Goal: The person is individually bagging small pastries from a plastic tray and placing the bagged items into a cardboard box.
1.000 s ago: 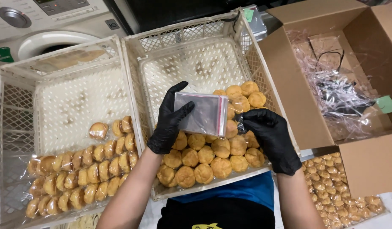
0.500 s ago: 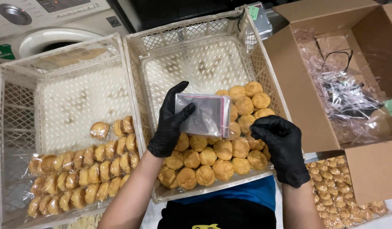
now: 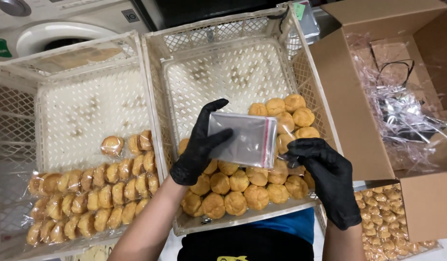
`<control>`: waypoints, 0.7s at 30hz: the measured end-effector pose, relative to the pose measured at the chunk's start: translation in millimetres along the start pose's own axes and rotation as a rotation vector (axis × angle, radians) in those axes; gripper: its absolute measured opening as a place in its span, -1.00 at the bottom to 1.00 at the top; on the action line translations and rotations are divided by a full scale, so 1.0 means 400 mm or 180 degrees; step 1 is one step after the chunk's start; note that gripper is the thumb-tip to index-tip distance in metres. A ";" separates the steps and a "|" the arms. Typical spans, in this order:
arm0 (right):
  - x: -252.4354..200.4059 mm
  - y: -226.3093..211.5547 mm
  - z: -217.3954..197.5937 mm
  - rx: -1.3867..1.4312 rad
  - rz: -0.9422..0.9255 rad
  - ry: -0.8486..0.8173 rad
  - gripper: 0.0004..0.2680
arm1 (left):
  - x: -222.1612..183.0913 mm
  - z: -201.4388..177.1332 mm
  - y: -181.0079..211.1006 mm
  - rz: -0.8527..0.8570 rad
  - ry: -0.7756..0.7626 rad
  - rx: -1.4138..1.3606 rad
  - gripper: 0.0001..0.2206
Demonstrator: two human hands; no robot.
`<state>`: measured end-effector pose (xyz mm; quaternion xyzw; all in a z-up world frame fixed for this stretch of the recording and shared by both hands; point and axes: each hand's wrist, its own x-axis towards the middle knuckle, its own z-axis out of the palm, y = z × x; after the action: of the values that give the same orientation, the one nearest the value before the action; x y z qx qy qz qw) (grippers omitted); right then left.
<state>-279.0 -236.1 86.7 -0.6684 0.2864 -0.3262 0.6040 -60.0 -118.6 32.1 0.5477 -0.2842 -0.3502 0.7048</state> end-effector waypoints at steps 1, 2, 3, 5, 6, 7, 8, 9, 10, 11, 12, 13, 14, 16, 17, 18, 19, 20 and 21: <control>0.007 0.014 -0.008 -0.0006 0.0009 -0.0012 -0.90 | 0.000 -0.002 -0.005 -0.0007 0.0013 -0.0007 -0.34; 0.014 0.029 -0.016 -0.0107 0.0038 0.0053 -0.92 | 0.000 -0.004 -0.009 0.0050 -0.0024 0.0153 -0.25; 0.021 0.043 -0.023 -0.0208 0.0060 0.0117 -0.91 | 0.001 -0.007 -0.013 0.0113 -0.0061 0.0314 -0.16; 0.017 0.045 -0.034 -0.0193 0.0088 0.0074 -0.91 | 0.000 -0.001 -0.007 0.0097 -0.0070 0.0236 -0.18; 0.016 0.045 -0.039 -0.0173 0.0113 0.0043 -0.90 | -0.001 0.002 -0.003 0.0082 -0.0093 0.0163 -0.19; 0.018 0.043 -0.038 -0.0178 0.0110 0.0035 -0.90 | 0.000 0.000 -0.003 0.0086 -0.0084 0.0158 -0.19; 0.020 0.040 -0.038 -0.0346 0.0147 0.0001 -0.88 | 0.000 -0.001 -0.004 0.0140 -0.0074 0.0175 -0.21; 0.022 0.037 -0.038 -0.0516 0.0185 -0.0025 -0.85 | 0.001 -0.002 -0.004 0.0192 -0.0070 0.0191 -0.23; 0.024 0.032 -0.035 -0.0520 0.0182 -0.0028 -0.85 | -0.001 0.000 -0.002 0.0195 -0.0068 0.0186 -0.23; 0.025 0.028 -0.032 -0.0562 0.0190 -0.0080 -0.86 | -0.003 0.001 0.001 0.0220 -0.0083 0.0217 -0.23; 0.026 0.025 -0.029 -0.0604 0.0198 -0.0133 -0.86 | -0.004 0.003 0.003 0.0244 -0.0097 0.0249 -0.22; 0.026 0.010 -0.026 -0.0603 0.0202 -0.0124 -0.86 | -0.007 0.007 0.008 0.0239 -0.0106 0.0250 -0.22; 0.027 -0.005 -0.023 -0.0627 0.0307 -0.0238 -0.86 | -0.010 0.011 0.013 0.0251 -0.0108 0.0218 -0.23; 0.031 -0.017 -0.019 -0.0653 0.0404 -0.0352 -0.86 | -0.009 0.012 0.011 0.0270 -0.0110 0.0184 -0.24; 0.032 -0.013 -0.018 -0.0727 0.0432 -0.0330 -0.85 | -0.007 0.008 0.004 0.0271 -0.0128 0.0258 -0.23; 0.033 -0.009 -0.017 -0.0802 0.0460 -0.0307 -0.83 | -0.005 0.005 -0.004 0.0271 -0.0145 0.0333 -0.23; 0.037 0.000 -0.018 -0.0802 0.0455 -0.0306 -0.83 | -0.004 0.003 -0.005 0.0276 -0.0146 0.0332 -0.23; 0.041 0.008 -0.019 -0.0752 0.0466 -0.0249 -0.85 | -0.003 0.002 -0.006 0.0297 -0.0148 0.0377 -0.23; 0.044 0.017 -0.020 -0.0702 0.0480 -0.0194 -0.87 | -0.003 0.001 -0.007 0.0315 -0.0148 0.0421 -0.24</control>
<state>-274.3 -255.3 81.8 -0.7169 0.3514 -0.2259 0.5582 -61.8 -118.3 29.4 0.5700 -0.3496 -0.3080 0.6767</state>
